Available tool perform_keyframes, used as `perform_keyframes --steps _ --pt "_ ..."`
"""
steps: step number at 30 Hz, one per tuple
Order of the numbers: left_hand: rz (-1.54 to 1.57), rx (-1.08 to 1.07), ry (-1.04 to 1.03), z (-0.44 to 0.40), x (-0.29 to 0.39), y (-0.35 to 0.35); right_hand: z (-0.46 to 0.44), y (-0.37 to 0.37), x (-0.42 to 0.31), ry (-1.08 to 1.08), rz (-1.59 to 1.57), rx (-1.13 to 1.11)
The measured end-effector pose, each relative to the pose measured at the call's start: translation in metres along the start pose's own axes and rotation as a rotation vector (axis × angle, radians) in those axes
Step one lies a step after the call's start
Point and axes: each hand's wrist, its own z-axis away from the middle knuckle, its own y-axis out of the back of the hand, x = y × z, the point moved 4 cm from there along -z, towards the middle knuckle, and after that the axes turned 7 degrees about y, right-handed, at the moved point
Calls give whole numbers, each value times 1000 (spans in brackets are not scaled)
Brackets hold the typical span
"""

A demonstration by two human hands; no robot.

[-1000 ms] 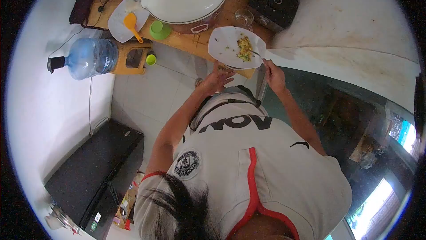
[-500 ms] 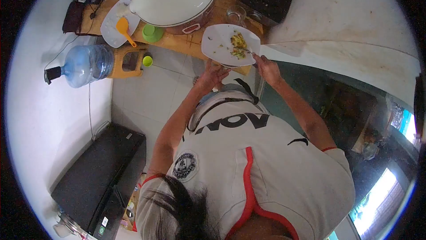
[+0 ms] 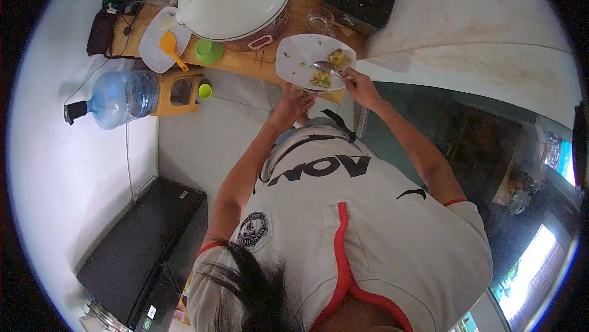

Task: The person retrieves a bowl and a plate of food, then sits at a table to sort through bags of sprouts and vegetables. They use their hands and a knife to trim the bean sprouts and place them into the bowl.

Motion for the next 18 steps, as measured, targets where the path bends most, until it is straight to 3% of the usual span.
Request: perform_keyframes --steps 2,5,6,8,10,12,15,18 --pt "-76 42 -41 1 0 -3 2 3 -17 16 113 10" --pt "-162 181 -60 -5 -8 15 7 5 -29 97 251 271" --pt "-188 244 -50 -6 -18 28 16 3 -33 34 254 269" --pt "-782 527 -455 3 -12 42 28 7 -48 -86 264 279" --pt "-1227 747 -715 14 -4 31 48 0 -43 -359 84 169" --pt "-1523 921 -818 34 25 -31 56 -4 -37 -409 94 145" --pt "-1736 764 -999 27 38 -50 62 -14 -33 -213 316 215" --pt "-1828 767 -932 15 40 -62 56 -18 -33 -197 381 213"
